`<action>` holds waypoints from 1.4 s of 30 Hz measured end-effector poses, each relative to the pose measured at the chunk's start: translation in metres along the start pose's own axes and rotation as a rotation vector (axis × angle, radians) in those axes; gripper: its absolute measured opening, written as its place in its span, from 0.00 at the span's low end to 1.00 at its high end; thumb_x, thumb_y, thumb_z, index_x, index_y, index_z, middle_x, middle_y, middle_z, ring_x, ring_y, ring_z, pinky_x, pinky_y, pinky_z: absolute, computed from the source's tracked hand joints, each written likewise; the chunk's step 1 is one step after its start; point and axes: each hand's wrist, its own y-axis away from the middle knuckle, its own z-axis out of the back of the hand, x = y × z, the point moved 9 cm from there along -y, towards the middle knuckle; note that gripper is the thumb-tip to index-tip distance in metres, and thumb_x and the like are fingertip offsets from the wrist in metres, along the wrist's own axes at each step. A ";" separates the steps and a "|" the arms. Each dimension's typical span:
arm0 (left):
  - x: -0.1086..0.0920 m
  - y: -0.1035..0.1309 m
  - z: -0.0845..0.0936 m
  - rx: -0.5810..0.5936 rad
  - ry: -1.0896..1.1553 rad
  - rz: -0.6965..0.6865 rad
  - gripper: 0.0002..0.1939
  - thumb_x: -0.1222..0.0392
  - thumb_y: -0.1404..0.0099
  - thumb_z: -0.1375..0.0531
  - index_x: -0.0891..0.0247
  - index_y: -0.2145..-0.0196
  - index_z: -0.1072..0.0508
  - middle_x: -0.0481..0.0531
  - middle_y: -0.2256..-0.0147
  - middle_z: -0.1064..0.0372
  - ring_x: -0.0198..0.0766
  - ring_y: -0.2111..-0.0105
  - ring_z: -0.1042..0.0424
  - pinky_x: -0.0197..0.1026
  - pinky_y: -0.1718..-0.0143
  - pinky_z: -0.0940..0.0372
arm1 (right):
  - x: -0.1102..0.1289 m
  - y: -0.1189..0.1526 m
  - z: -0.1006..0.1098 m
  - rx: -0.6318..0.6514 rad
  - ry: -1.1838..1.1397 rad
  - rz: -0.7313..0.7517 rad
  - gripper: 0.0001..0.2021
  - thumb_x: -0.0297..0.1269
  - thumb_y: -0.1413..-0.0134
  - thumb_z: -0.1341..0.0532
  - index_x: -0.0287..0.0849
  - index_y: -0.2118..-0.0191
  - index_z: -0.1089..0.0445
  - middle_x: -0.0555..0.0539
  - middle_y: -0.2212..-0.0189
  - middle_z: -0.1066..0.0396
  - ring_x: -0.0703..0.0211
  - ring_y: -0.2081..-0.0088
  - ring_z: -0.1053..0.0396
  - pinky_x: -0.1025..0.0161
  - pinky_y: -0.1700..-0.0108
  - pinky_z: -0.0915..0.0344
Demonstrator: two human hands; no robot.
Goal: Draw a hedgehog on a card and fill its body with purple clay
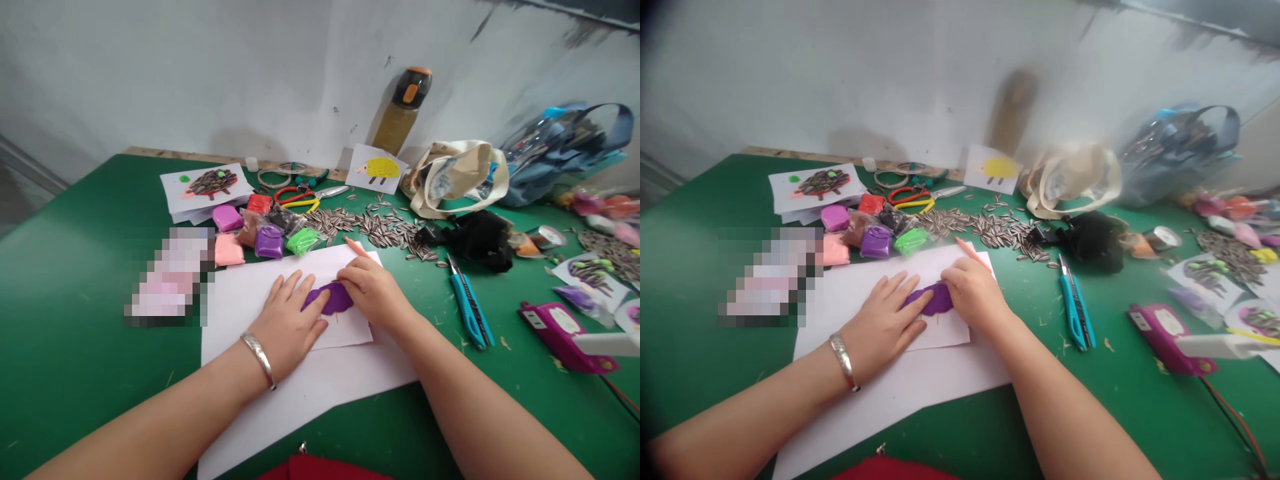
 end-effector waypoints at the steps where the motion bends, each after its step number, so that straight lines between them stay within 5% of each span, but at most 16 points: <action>1: 0.000 0.000 0.000 0.000 0.002 0.001 0.21 0.55 0.30 0.47 0.64 0.43 0.32 0.66 0.41 0.40 0.63 0.40 0.45 0.67 0.42 0.48 | 0.001 0.000 -0.002 0.014 0.008 0.014 0.13 0.25 0.40 0.47 0.42 0.67 0.26 0.47 0.72 0.32 0.55 0.63 0.28 0.49 0.40 0.39; 4: 0.000 0.000 0.000 0.000 0.008 0.007 0.21 0.55 0.30 0.47 0.63 0.43 0.32 0.65 0.41 0.41 0.62 0.40 0.45 0.66 0.41 0.49 | 0.003 0.000 -0.003 0.020 0.019 0.042 0.13 0.24 0.40 0.47 0.42 0.67 0.26 0.48 0.73 0.33 0.57 0.67 0.28 0.47 0.40 0.39; 22: 0.001 0.001 0.000 -0.003 -0.004 0.005 0.21 0.55 0.31 0.47 0.63 0.43 0.32 0.65 0.41 0.40 0.62 0.40 0.45 0.66 0.41 0.48 | -0.004 0.002 0.001 0.018 -0.064 -0.080 0.11 0.25 0.41 0.45 0.43 0.68 0.27 0.45 0.71 0.30 0.46 0.41 0.38 0.51 0.45 0.35; 42: 0.000 0.000 0.000 0.028 -0.002 0.009 0.21 0.54 0.30 0.48 0.63 0.43 0.32 0.65 0.41 0.40 0.63 0.40 0.45 0.65 0.41 0.49 | -0.015 0.006 0.002 0.020 -0.099 -0.162 0.13 0.23 0.44 0.46 0.44 0.71 0.28 0.45 0.72 0.30 0.50 0.38 0.41 0.56 0.49 0.34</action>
